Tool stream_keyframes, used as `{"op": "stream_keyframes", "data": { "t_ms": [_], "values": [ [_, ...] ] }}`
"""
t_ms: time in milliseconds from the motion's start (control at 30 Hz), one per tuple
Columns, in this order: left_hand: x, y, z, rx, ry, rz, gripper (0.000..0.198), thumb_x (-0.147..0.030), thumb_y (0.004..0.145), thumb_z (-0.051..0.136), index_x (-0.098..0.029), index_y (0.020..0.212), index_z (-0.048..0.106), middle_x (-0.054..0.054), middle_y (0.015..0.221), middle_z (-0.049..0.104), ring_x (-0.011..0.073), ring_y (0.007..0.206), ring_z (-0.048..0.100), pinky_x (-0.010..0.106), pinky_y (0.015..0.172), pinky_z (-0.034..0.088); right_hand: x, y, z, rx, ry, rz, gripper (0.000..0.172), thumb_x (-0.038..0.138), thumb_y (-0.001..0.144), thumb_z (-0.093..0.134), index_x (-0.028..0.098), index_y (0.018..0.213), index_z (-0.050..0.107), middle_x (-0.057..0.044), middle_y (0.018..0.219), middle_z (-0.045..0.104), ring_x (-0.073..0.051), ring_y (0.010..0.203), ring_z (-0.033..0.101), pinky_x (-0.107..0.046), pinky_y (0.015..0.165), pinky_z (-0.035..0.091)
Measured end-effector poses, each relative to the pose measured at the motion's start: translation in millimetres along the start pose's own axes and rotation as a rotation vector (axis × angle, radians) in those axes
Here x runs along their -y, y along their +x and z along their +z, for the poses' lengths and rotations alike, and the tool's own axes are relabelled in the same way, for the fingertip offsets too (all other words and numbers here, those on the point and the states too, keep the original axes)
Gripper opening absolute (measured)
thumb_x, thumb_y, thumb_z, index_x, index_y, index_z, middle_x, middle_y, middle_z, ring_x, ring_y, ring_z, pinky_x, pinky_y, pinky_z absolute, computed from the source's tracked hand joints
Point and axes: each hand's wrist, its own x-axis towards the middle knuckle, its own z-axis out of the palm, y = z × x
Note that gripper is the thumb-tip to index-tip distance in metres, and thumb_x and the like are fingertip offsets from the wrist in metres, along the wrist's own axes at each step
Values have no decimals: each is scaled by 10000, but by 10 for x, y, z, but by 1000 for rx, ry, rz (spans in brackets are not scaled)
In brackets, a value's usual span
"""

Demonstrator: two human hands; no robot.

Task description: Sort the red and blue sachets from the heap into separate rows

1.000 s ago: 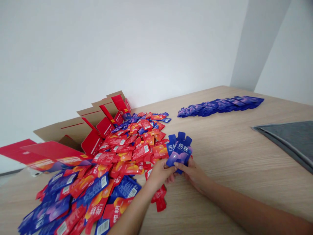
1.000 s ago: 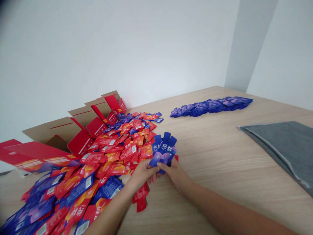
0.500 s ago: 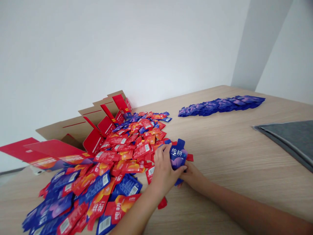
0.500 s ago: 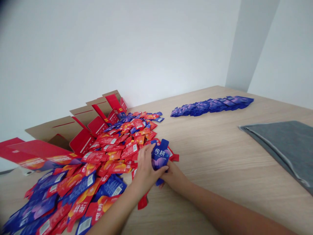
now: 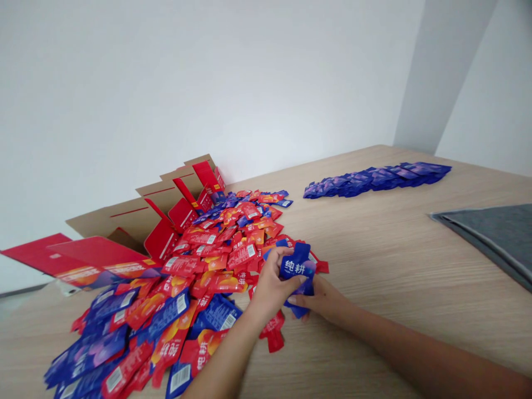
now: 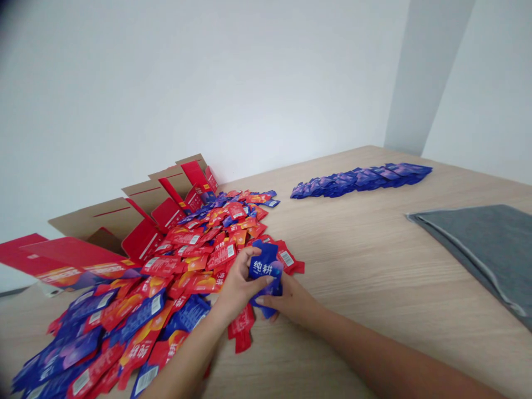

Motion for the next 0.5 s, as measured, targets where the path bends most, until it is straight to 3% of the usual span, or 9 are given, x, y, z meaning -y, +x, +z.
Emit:
{"op": "stream_keyframes", "data": {
  "t_ms": [200, 367, 500],
  "values": [
    [67, 66, -83, 3, -244, -160, 439, -291, 523, 824, -142, 873, 605, 12, 762, 665, 127, 646, 601, 268, 664, 492, 71, -33, 1, 19, -21, -11, 587, 536, 734, 630, 197, 1180, 454, -32, 824, 665, -154, 545, 639, -256, 425, 513],
    [124, 47, 3, -92, -254, -105, 338, -305, 588, 777, -160, 833, 594, -8, 744, 653, 124, 645, 596, 253, 655, 480, 99, -61, 33, -55, 27, -4, 488, 578, 797, 530, 228, 1137, 522, -20, 779, 679, -160, 511, 632, -280, 433, 516],
    [171, 24, 77, -174, -34, 0, 231, -347, 759, 624, -165, 898, 591, 20, 826, 659, 157, 766, 616, 302, 764, 488, 116, -68, 26, -119, -26, -24, 484, 601, 777, 546, 229, 1082, 598, -30, 768, 682, -188, 558, 630, -317, 471, 524]
  ]
}}
